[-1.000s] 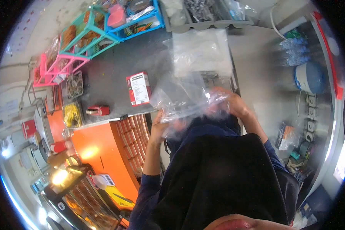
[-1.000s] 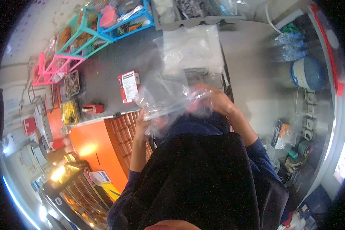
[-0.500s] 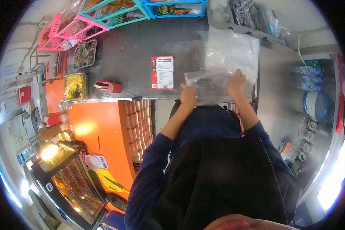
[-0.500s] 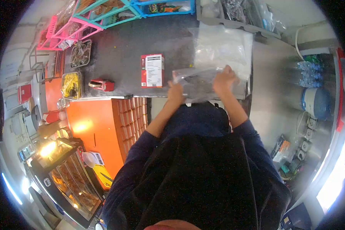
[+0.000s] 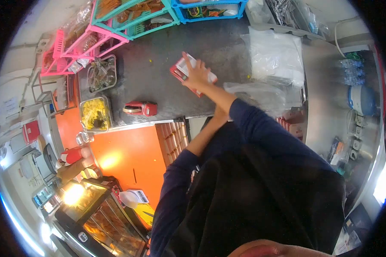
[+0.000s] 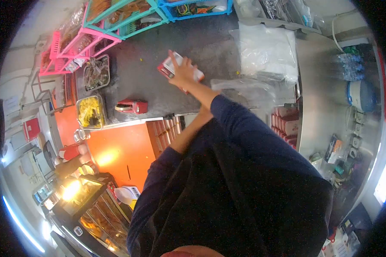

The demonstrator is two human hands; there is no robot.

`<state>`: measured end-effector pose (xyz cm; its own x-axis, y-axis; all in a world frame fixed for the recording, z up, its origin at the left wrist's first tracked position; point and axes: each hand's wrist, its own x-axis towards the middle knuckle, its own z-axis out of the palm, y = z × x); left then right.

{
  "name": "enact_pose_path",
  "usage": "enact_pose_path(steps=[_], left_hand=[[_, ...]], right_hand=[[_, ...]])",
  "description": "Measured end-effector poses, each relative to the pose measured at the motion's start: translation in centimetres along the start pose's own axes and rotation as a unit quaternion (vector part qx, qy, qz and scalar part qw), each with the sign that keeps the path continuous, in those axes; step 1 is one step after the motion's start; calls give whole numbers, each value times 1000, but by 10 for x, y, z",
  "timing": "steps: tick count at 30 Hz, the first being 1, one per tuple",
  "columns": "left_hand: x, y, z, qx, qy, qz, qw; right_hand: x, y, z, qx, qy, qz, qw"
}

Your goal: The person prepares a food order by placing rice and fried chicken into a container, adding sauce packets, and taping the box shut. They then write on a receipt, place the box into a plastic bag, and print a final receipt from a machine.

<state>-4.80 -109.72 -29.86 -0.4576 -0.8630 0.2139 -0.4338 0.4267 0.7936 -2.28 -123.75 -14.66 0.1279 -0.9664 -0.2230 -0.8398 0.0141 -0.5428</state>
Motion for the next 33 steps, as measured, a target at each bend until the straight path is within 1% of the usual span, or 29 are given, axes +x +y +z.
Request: enact_pose_path(steps=[1, 3, 4, 6, 7, 8, 9, 10, 11, 12, 13, 14, 15, 16, 17, 18, 19, 20, 21, 22, 23, 24, 25, 27, 28, 29, 31, 32, 33], left_hand=[[0, 15, -19, -7, 2, -3, 1000], [14, 65, -96, -5, -58, -269, 961], [13, 62, -113, -8, -58, -269, 961], [20, 53, -145, -83, -144, -181, 969], [30, 65, -167, -145, -276, -269, 911], [27, 62, -172, -143, -278, -263, 913], [21, 55, -174, -384, -195, -268, 862], [22, 49, -178, -600, -99, -256, 752], [36, 56, -192, -685, -177, -290, 644], [37, 52, -197, -685, -180, -288, 644], [34, 46, -199, -445, -192, -236, 843], [30, 38, -198, -159, -184, -161, 957], [25, 14, -184, -26, -141, -179, 973], [25, 16, -180, -26, -143, -178, 973], [23, 21, -172, 32, -110, -178, 977], [19, 25, -167, 88, -78, -177, 977], [23, 35, -171, 86, -85, -175, 977], [30, 44, -176, 65, 0, -131, 989], [37, 49, -180, 44, 86, -84, 992], [37, 43, -183, 43, 82, -78, 993], [34, 34, -189, 45, 40, -108, 992], [33, 28, -193, 47, -1, -140, 989], [35, 29, -193, 47, -4, -140, 989], [38, 33, -192, -26, -49, -233, 971], [40, 27, -189, -23, -49, -230, 972], [39, 16, -184, 33, -70, -254, 964], [42, 7, -183, 92, -93, -274, 953], [42, 7, -184, 33, -93, -266, 959], [45, 8, -184, -27, -96, -253, 962]], right_hand=[[-1, -4, -18, -6, -5, 2, 1000], [-4, -15, -72, 14, -33, -183, 982], [-10, -20, -101, 12, -34, -181, 983], [-33, -22, -150, 123, -103, -349, 923], [-44, -16, -154, 119, -98, -348, 925], [-55, -8, -153, 209, -128, -358, 901], [-64, 1, -150, 296, -157, -366, 868], [-70, 18, -137, 299, -130, -363, 873], [-73, 40, -116, 301, -103, -362, 876], [-76, 65, -94, 281, -85, -333, 896], [-80, 86, -78, 262, -69, -302, 914], [-85, 96, -74, 262, -69, -302, 914], [-90, 103, -72, 68, -97, -254, 960], [-94, 102, -73, -128, -122, -194, 965], [-98, 99, -71, -127, -122, -191, 966], [-105, 86, -75, -185, -84, -187, 961], [-109, 76, -81, -244, -46, -181, 952], [-108, 70, -87, -244, -45, -173, 953], [-105, 64, -93, -178, -57, -150, 971], [-101, 61, -100, -110, -68, -128, 983], [-98, 59, -107, -93, -73, -89, 989], [-94, 61, -104, -92, -72, -88, 989], [-91, 67, -94, -144, -60, -94, 983], [-87, 87, -69, -194, -48, -98, 975], [-81, 104, -54, -236, -37, -137, 961], [-76, 112, -47, -278, -25, -174, 944], [-74, 97, -61, -247, -52, -148, 956], [-76, 88, -66, -218, -82, -121, 965], [-77, 80, -65, -217, -75, -112, 967]])
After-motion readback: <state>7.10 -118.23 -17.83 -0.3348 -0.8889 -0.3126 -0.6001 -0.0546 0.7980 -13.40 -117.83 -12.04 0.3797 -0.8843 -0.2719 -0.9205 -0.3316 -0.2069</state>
